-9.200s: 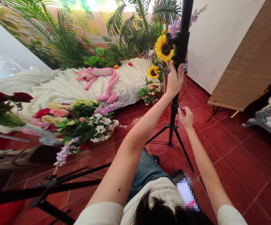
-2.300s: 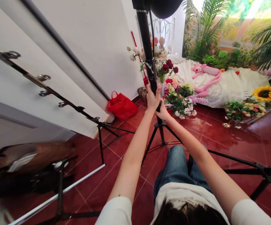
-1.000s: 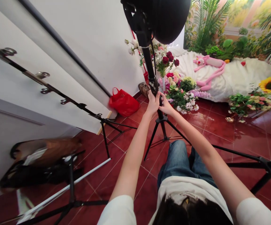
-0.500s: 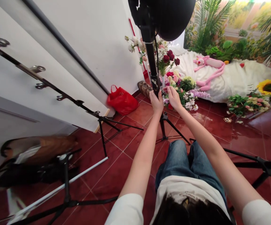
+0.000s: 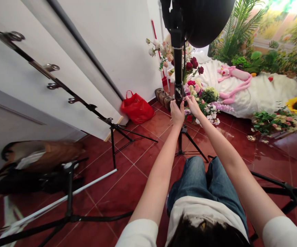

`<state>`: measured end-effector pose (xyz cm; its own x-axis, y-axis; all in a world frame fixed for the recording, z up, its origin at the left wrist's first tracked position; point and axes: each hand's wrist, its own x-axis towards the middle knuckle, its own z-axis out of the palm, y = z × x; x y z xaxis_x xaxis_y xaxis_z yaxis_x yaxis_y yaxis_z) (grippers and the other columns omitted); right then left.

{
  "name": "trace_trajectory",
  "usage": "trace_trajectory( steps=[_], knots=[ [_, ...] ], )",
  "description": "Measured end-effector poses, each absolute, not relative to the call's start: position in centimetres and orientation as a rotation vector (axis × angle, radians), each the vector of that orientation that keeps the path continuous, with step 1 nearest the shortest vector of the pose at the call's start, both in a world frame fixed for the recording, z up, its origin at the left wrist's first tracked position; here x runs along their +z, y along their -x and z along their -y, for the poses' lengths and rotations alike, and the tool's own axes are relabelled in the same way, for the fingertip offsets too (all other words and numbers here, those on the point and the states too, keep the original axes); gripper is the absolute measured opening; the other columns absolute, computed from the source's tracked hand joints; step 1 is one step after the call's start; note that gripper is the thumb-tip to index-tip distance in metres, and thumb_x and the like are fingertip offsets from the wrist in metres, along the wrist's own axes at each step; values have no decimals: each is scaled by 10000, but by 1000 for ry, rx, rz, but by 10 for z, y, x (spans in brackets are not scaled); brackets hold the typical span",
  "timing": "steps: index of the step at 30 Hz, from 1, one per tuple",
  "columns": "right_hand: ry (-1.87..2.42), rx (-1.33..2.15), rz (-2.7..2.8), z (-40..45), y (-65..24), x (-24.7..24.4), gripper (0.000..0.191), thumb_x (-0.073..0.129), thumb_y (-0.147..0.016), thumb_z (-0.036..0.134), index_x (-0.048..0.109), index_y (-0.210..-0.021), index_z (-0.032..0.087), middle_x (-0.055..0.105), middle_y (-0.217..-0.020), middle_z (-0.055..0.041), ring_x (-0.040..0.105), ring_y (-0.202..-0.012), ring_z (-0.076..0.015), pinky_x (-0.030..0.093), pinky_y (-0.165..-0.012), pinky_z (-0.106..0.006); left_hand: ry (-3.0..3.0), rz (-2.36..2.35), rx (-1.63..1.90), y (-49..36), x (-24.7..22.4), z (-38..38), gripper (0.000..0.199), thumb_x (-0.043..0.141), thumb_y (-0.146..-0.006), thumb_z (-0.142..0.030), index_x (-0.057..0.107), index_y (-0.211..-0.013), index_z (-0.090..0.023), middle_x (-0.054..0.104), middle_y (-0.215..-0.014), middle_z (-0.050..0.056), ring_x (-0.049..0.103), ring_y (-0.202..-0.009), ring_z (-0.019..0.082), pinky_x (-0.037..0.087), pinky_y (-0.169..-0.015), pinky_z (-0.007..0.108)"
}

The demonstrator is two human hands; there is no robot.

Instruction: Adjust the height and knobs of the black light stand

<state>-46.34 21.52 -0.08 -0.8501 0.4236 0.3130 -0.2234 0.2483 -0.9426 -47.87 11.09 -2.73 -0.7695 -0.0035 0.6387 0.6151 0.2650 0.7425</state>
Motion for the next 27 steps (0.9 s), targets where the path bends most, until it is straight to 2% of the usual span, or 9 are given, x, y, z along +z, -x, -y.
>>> trace_trajectory(
  steps=[3,8,12,16,20,24,27],
  knots=[
    [116,1720,1983,-214,457,2,432,614,-862,606,521,-1065,236,575,-696,45,560,-615,-112,466,-606,-237,573,2006,-1539,478,-27,-110,661,223,-919,-725,532,-1062,-159,595,-1060,154,592,-1111,245,454,-1012,394],
    [98,1779,2046,-217,453,10,552,753,-779,479,544,-1233,247,520,-577,87,519,-512,-98,402,-529,-211,556,1986,-1544,476,-27,-111,643,242,-923,-713,540,-1043,-157,601,-1054,160,598,-1089,249,472,-988,405],
    [331,1942,1974,-219,465,12,474,818,-708,356,601,-1093,184,447,-512,104,423,-443,-70,328,-450,-197,539,1975,-1545,476,-27,-111,639,260,-921,-710,550,-1034,-152,608,-1042,166,608,-1077,257,484,-981,418],
    [498,2103,1851,-211,468,9,304,785,-740,288,607,-955,169,364,-434,123,290,-380,-52,215,-389,-201,526,1970,-1556,475,-27,-112,638,266,-916,-720,542,-1041,-159,602,-1049,166,604,-1077,258,477,-978,414],
    [377,2266,1658,-202,450,3,182,685,-836,299,617,-958,182,439,-519,90,362,-436,-46,297,-424,-164,502,1971,-1582,476,-28,-114,643,267,-908,-734,538,-1051,-169,591,-1056,163,587,-1096,259,459,-987,412],
    [253,2374,1684,-201,428,-6,305,587,-910,430,601,-1174,277,591,-769,31,526,-607,-76,456,-549,-168,461,1975,-1581,475,-28,-116,666,243,-904,-744,537,-1051,-165,590,-1065,170,578,-1106,264,448,-992,412],
    [223,2354,1717,-201,422,-11,347,526,-935,512,588,-1227,336,645,-948,-4,581,-747,-107,507,-639,-197,435,1971,-1562,473,-26,-118,662,231,-912,-736,537,-1046,-164,597,-1063,170,583,-1096,257,446,-991,400]
  ],
)
